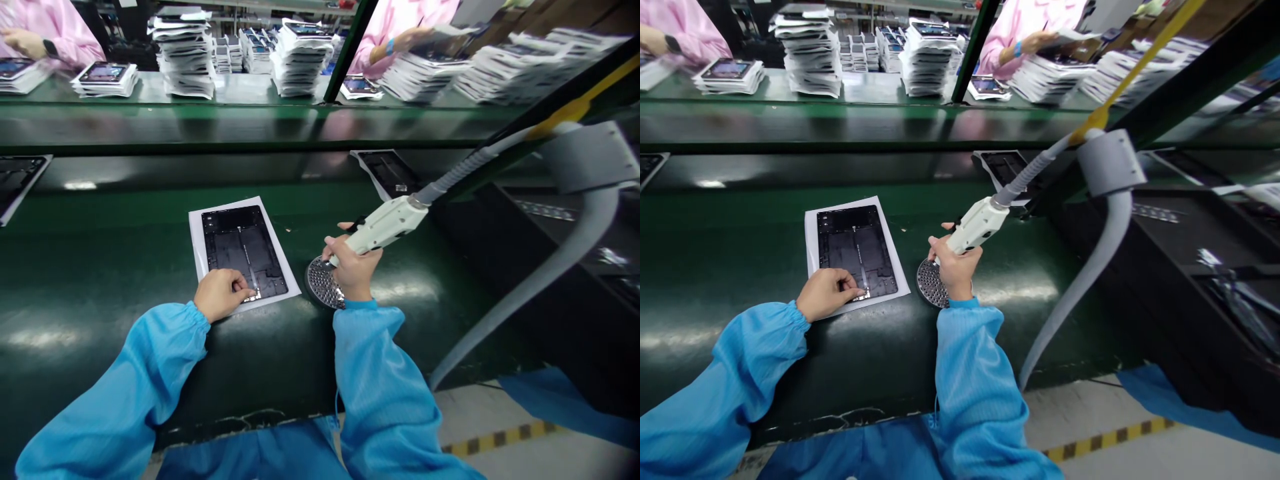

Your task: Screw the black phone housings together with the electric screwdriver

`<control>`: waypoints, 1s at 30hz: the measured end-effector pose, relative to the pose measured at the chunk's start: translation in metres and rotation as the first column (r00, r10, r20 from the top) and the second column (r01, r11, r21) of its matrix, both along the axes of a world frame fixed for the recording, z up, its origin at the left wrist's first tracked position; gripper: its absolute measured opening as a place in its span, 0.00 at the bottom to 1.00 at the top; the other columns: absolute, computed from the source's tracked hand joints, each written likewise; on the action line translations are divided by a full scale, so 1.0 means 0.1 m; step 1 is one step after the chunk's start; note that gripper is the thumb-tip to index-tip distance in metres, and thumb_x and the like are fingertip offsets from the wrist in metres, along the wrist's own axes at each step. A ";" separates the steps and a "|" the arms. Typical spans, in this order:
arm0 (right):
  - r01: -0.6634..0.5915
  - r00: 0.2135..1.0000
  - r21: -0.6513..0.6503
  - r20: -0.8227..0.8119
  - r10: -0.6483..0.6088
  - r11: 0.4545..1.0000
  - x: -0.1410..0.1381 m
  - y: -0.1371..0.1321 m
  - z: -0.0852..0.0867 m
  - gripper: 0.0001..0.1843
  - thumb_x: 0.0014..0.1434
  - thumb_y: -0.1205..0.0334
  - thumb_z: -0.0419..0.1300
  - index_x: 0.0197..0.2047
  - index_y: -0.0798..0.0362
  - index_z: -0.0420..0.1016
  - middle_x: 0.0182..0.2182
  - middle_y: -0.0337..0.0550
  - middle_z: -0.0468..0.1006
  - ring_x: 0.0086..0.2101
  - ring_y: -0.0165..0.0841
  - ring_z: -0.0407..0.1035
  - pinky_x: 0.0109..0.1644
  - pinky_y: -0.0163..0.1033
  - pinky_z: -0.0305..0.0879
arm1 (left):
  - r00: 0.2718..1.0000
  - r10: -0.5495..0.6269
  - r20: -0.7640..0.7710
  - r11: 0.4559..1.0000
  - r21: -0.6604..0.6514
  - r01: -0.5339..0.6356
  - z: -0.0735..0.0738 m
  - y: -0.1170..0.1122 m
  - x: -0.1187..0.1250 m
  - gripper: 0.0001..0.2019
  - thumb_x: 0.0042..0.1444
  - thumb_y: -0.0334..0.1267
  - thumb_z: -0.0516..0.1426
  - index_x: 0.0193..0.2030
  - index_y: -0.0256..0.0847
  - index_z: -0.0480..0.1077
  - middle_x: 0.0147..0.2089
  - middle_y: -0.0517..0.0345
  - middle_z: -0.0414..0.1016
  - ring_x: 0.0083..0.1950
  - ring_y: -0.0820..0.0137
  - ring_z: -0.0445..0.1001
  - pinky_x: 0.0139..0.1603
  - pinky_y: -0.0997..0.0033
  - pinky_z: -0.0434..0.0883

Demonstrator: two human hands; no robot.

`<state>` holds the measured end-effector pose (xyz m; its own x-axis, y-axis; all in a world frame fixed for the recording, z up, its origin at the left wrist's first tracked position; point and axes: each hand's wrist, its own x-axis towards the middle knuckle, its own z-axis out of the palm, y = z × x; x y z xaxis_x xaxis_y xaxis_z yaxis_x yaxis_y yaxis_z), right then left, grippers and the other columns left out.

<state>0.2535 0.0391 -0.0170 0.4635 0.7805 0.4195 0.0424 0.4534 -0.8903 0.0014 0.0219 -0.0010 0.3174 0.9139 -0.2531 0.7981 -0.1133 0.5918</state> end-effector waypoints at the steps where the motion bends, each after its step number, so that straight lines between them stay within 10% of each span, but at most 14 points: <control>1: 0.007 1.000 -0.006 0.003 -0.007 1.000 0.00 0.00 0.00 0.14 0.47 0.65 0.66 0.38 0.54 0.69 0.15 0.27 0.67 0.14 0.28 0.62 0.20 0.34 0.62 | 1.000 -0.002 0.016 1.000 -0.004 0.002 0.00 0.01 -0.01 0.12 0.51 0.47 0.63 0.29 0.40 0.76 0.28 0.61 0.76 0.28 0.73 0.70 0.28 0.73 0.61; 8: 0.034 0.999 0.029 -0.007 -0.034 0.999 -0.15 -0.14 0.20 0.17 0.47 0.63 0.66 0.40 0.53 0.68 0.15 0.27 0.67 0.13 0.28 0.61 0.20 0.35 0.62 | 0.964 0.089 0.249 0.978 -0.207 -0.036 -0.03 0.12 -0.09 0.09 0.46 0.38 0.66 0.25 0.36 0.71 0.19 0.64 0.69 0.21 0.77 0.67 0.22 0.79 0.62; 13: -0.211 0.977 -0.036 -0.039 0.209 0.977 -0.67 -0.39 0.30 0.16 0.52 0.63 0.64 0.44 0.51 0.67 0.16 0.28 0.68 0.15 0.29 0.62 0.21 0.35 0.63 | 0.950 0.118 0.289 0.961 -0.276 -0.035 -0.04 0.14 -0.08 0.07 0.46 0.30 0.65 0.24 0.35 0.71 0.18 0.64 0.69 0.20 0.77 0.69 0.23 0.79 0.64; 19: -0.387 0.920 -0.104 0.027 0.392 0.916 -1.17 -0.43 0.19 0.09 0.54 0.64 0.63 0.38 0.53 0.67 0.17 0.30 0.70 0.18 0.28 0.65 0.25 0.36 0.65 | 0.945 0.065 0.322 0.982 -0.187 -0.004 -0.06 0.12 -0.08 0.05 0.46 0.28 0.64 0.24 0.34 0.72 0.18 0.65 0.68 0.21 0.78 0.67 0.25 0.79 0.64; 30: -0.443 0.888 -0.138 0.065 0.455 0.886 -1.23 -0.45 0.03 0.13 0.56 0.64 0.62 0.43 0.52 0.64 0.18 0.28 0.69 0.17 0.28 0.64 0.25 0.37 0.65 | 0.965 -0.009 0.262 0.997 -0.070 0.028 0.00 0.11 -0.06 0.05 0.43 0.23 0.59 0.23 0.34 0.75 0.19 0.64 0.69 0.23 0.77 0.66 0.25 0.79 0.61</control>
